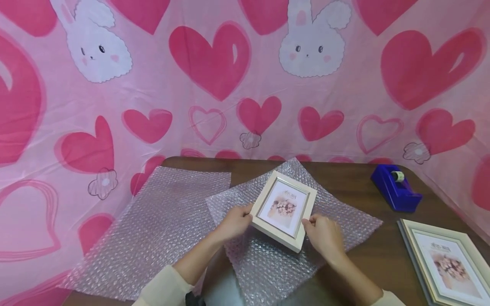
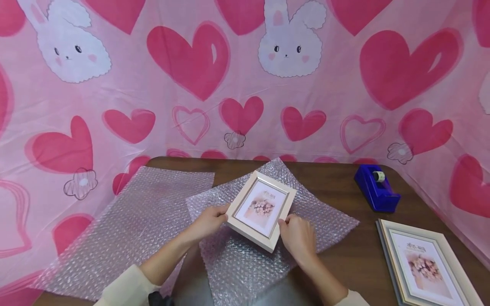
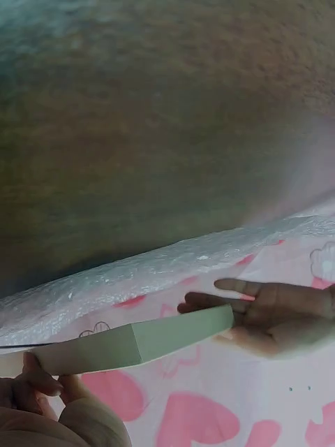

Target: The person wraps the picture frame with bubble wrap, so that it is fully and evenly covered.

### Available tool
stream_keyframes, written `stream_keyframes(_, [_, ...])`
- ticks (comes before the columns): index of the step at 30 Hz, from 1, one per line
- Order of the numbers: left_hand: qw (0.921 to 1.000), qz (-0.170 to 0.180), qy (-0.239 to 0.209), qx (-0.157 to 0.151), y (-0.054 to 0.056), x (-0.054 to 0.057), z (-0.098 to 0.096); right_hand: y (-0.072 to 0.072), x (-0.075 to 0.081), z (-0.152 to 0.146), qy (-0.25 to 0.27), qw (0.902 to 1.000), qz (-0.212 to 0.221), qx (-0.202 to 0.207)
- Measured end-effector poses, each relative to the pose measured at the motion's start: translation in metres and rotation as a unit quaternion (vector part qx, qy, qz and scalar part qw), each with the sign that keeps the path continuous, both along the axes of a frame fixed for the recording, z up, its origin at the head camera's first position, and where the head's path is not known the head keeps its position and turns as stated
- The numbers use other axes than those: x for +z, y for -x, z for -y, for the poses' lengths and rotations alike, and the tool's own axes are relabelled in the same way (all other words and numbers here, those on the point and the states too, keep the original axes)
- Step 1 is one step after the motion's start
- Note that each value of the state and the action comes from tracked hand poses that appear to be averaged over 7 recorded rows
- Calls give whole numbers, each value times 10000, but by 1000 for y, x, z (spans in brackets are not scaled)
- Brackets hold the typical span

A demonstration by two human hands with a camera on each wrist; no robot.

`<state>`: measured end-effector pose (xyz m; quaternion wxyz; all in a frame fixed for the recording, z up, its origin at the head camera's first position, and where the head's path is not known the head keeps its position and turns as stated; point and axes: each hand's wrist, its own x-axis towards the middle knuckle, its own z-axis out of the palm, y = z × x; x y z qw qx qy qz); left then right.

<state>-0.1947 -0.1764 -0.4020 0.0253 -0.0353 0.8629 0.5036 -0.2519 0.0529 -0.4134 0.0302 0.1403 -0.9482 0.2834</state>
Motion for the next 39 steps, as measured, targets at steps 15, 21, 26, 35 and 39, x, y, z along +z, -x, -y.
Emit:
stream_keyframes(15, [9995,285,112,-55,-2,-16,0,-1,-4,-3,-359,9992,41,170])
stream_keyframes(21, [9996,150,160,-164,-3,-18,0,1,-8,-4,-510,9985,168,144])
stream_keyframes(26, [9993,301,193,-119,-4,-21,0,5,-13,-5,-583,9978,239,204])
stream_keyframes(35, [9935,184,1064,-348,-3,-25,-2,9,-19,-7,-587,9978,16,306])
stream_keyframes(39, [9914,123,1238,-402,-4,-25,-3,9,-20,-7,-619,9976,153,277])
